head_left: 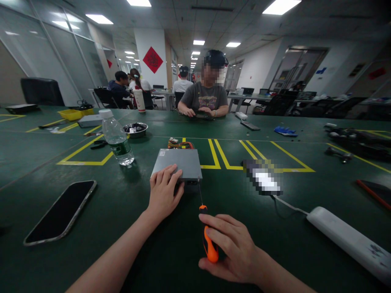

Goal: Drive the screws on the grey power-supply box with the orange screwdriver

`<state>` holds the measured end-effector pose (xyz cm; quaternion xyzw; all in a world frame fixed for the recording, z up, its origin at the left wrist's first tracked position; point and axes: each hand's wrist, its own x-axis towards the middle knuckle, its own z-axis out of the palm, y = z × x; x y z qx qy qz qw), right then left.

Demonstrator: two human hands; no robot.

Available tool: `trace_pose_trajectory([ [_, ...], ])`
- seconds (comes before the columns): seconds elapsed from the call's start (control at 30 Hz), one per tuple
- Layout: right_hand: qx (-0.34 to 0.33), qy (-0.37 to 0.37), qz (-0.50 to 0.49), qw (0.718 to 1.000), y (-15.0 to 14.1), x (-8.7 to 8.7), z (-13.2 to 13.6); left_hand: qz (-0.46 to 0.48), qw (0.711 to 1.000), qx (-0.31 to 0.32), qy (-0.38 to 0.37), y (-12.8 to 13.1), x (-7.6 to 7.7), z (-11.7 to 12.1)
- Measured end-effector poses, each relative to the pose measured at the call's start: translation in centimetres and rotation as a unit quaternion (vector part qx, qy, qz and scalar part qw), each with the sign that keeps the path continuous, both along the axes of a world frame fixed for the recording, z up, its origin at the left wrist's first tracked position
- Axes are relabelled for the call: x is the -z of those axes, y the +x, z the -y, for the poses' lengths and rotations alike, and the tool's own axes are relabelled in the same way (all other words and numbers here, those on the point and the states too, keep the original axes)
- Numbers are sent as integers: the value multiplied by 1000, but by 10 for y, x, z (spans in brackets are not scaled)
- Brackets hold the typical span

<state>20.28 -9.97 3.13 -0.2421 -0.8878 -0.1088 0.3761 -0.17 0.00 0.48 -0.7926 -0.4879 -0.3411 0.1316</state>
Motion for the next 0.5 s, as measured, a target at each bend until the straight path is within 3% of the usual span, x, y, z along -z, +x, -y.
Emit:
trace_pose_trajectory([
  [0.17,-4,-16,40,999,-6,-6,2,-3,1000,-4,-1,1,-1,1],
  [0.37,-15,-21,-14,1000,-7,6,3,-7,1000,4,-3,0,-3,1],
  [0.5,-14,-41,-6,999,-6,4,2,37,999,33,5,-2,-4,3],
])
